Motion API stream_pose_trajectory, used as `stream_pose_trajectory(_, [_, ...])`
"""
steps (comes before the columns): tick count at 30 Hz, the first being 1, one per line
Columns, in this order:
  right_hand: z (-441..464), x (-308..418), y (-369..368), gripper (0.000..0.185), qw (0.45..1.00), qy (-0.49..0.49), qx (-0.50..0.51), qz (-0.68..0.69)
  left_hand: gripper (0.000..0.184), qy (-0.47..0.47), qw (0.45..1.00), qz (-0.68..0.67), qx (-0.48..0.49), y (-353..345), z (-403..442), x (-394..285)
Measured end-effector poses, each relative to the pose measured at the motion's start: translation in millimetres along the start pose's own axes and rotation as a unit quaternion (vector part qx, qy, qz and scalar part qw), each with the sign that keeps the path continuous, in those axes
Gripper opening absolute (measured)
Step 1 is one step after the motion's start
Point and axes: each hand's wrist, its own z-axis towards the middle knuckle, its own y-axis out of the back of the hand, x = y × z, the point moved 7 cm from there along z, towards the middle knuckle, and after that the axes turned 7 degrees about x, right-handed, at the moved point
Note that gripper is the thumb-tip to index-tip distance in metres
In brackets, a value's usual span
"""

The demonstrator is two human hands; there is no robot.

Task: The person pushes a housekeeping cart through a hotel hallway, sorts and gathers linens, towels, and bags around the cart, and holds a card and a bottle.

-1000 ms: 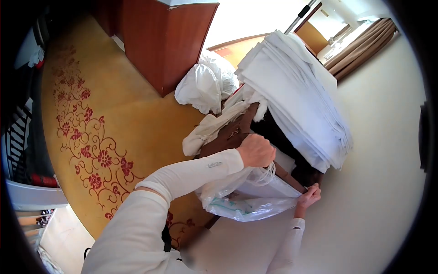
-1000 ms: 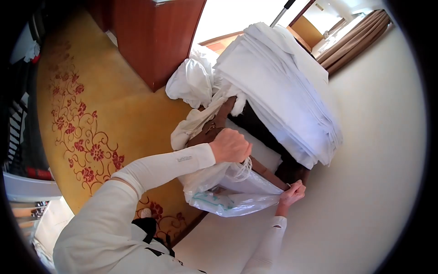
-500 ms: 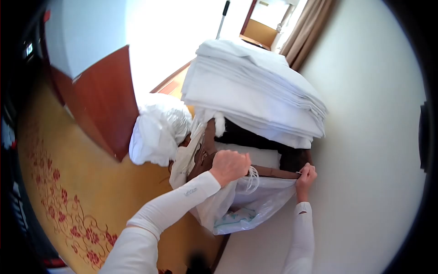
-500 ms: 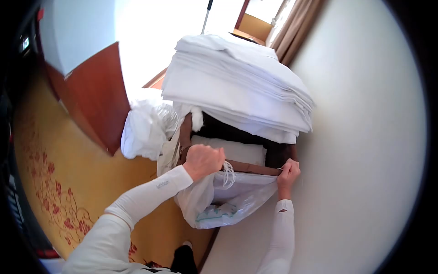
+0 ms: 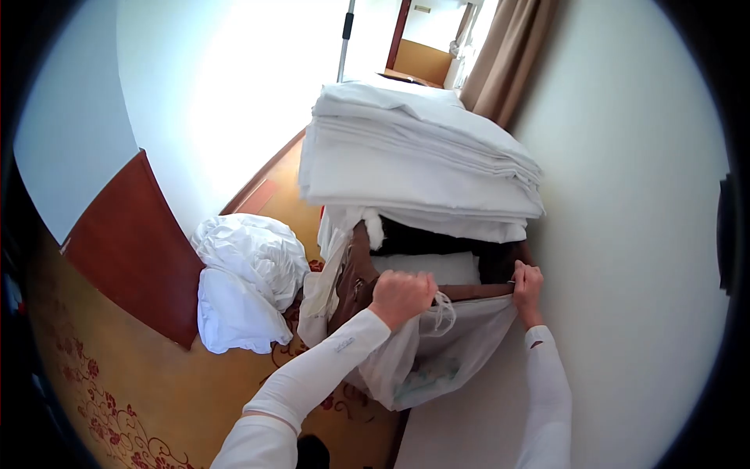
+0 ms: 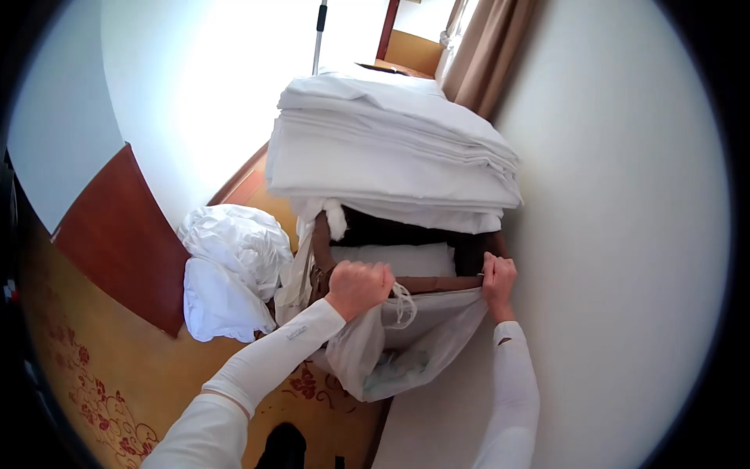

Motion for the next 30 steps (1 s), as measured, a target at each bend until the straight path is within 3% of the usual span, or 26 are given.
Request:
stream_pose_trajectory(2, [-3,34,-10,0.03,0.987,0.131,0.062,-0.07,0.03,0.003,1.0,-0.011,-0.007,-5,-3,4])
stream_pose_trajectory(5, [-14,47,-30,0.027,0.981,0.074,0.14,-0.111,0.03,-0.021,0.999,-0.031,-0.016,-13,-7,7])
stream_pose_trajectory(7, [-24,35,-36,0.028,0.981,0.107,0.069,-0.147,0.031,-0.032,0.998,-0.045,-0.042,-15,-13,8])
stream_pose_trajectory(18, [-46,-11,-72,0.03,0.99,0.029,0.024,-0.133,0.032,-0.083,0.989,-0.088,-0.085,-73,-30,23])
stream_pose_trajectory(22, [-44,1,-72,0.029,0.989,0.034,-0.041,-0.14,0.03,-0.11,0.986,-0.089,-0.093,-71,-36,29])
stream_pose_trajectory(30, [-64,-19,-85,0.024,0.983,0.006,-0.034,-0.179,0.03,-0.165,0.977,-0.102,-0.084,-80,-50,32])
